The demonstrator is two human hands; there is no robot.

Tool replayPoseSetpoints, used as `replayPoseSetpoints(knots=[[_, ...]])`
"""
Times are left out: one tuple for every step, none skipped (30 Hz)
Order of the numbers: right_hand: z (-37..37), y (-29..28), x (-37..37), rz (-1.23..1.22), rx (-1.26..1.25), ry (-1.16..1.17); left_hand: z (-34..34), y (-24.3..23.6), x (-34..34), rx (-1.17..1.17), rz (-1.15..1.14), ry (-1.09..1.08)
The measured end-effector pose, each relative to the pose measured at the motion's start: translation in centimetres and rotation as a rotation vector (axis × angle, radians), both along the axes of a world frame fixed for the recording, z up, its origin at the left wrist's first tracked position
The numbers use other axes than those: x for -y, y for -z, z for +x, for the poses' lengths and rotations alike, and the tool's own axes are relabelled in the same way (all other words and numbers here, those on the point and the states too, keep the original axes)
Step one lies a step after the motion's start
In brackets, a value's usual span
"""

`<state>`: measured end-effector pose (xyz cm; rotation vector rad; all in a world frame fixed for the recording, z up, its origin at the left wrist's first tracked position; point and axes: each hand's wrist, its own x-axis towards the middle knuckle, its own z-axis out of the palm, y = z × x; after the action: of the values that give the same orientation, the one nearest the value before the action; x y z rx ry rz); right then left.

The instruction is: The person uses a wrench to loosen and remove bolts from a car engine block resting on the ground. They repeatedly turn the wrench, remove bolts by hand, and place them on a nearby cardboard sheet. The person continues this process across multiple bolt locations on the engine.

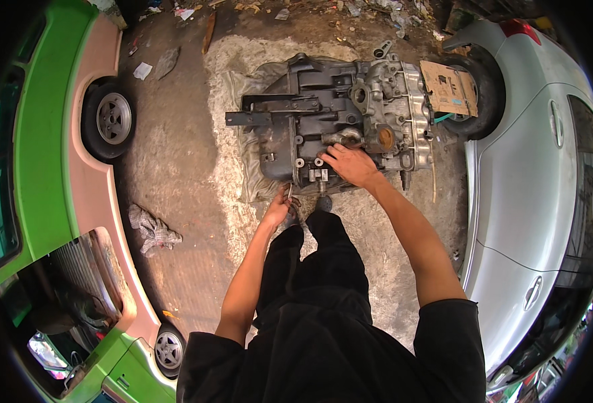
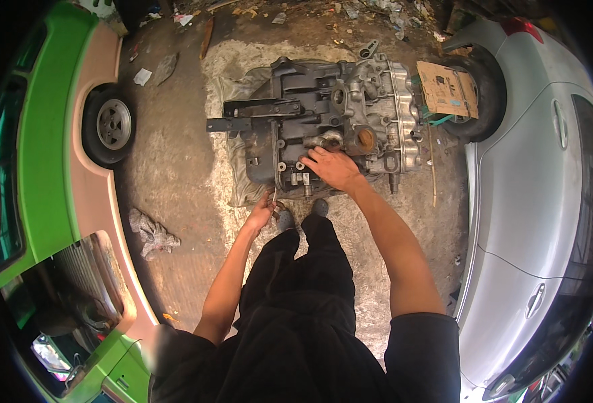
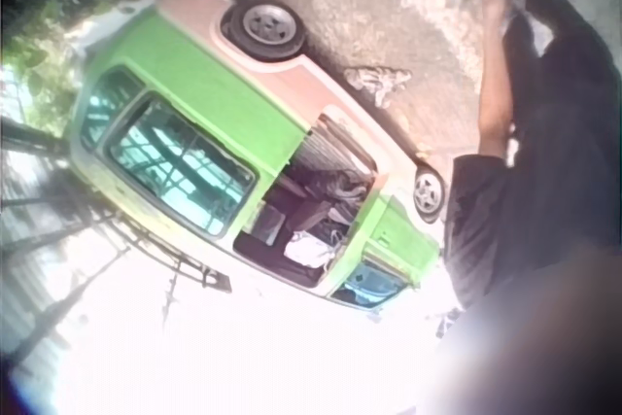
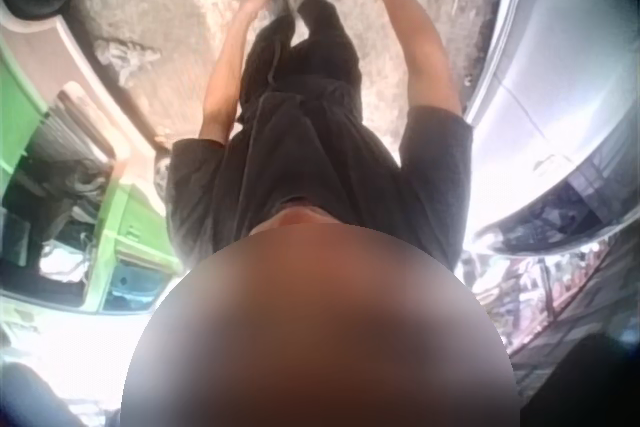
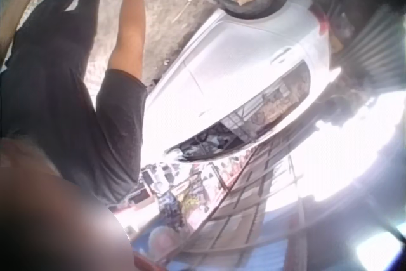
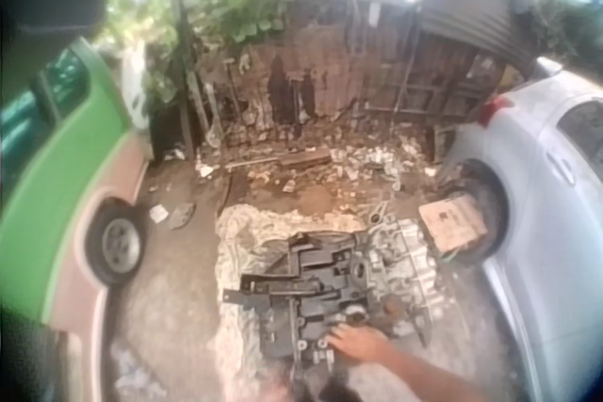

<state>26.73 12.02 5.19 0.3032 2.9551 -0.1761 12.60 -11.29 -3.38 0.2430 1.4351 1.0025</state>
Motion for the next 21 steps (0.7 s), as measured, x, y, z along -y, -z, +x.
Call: replayPoseSetpoints(knots=[[0.0,0.0,0.0,-0.006,0.011,0.005,0.9,0.7,0.1,-0.019,0.014,-0.053],[0.0,-0.1,0.0,-0.009,0.005,0.007,1.8,1.7,0.0,-0.032,0.076,-0.108],[-0.1,-0.1,0.0,-0.012,0.012,0.013,2.4,2.7,-0.2,-0.042,0.112,-0.153],[-0.2,-0.2,0.0,-0.017,-0.001,0.009,2.8,3.7,-0.4,-0.086,0.08,-0.183],[-0.2,-0.2,0.0,-0.021,-0.001,0.009,3.3,4.6,-0.6,-0.058,0.117,-0.259],[-0.2,-0.3,0.0,-0.023,0.023,0.015,3.7,5.6,-0.9,-0.02,0.11,-0.326],[-0.2,-0.5,0.0,-0.051,-0.003,0.008,4.1,6.4,-1.1,0.02,0.102,-0.393],[-0.1,-0.6,0.0,-0.079,-0.006,0.008,4.6,7.1,-1.4,-0.056,0.115,-0.44],[0.0,-0.7,-0.1,-0.104,-0.026,0.008,4.9,7.6,-1.9,-0.134,0.13,-0.484],[0.0,-0.8,0.0,-0.126,-0.032,0.018,5.0,7.8,-2.1,-0.19,0.077,-0.514],[0.1,-0.8,0.0,-0.144,-0.054,0.026,5.0,7.8,-2.3,-0.091,0.134,-0.564],[0.1,-0.9,0.0,-0.169,-0.056,0.037,5.1,7.6,-2.2,0.029,0.116,-0.604],[0.2,-0.9,0.0,-0.188,-0.095,0.049,5.1,7.3,-2.0,0.15,0.094,-0.641],[0.4,-0.9,0.0,-0.211,-0.114,0.066,5.1,6.9,-2.1,0.177,0.08,-0.658],[0.6,-0.9,0.1,-0.235,-0.146,0.084,4.9,6.6,-2.2,0.205,0.065,-0.674],[0.9,-0.8,0.3,-0.21,-0.16,0.107,4.7,6.3,-2.4,0.233,0.05,-0.689],[1.4,-0.8,0.6,-0.184,-0.185,0.13,4.5,6.1,-2.5,0.241,0.022,-0.69],[1.9,-0.9,0.9,-0.151,-0.22,0.148,4.2,6.0,-2.7,0.25,-0.004,-0.691],[2.4,-0.9,1.4,-0.172,-0.243,0.198,4.0,6.0,-2.9,0.263,-0.012,-0.692],[2.8,-0.9,1.9,-0.188,-0.275,0.243,3.8,6.1,-2.8,0.306,0.005,-0.669],[3.2,-0.9,2.3,-0.21,-0.277,0.301,3.5,6.2,-2.8,0.351,0.04,-0.649]])
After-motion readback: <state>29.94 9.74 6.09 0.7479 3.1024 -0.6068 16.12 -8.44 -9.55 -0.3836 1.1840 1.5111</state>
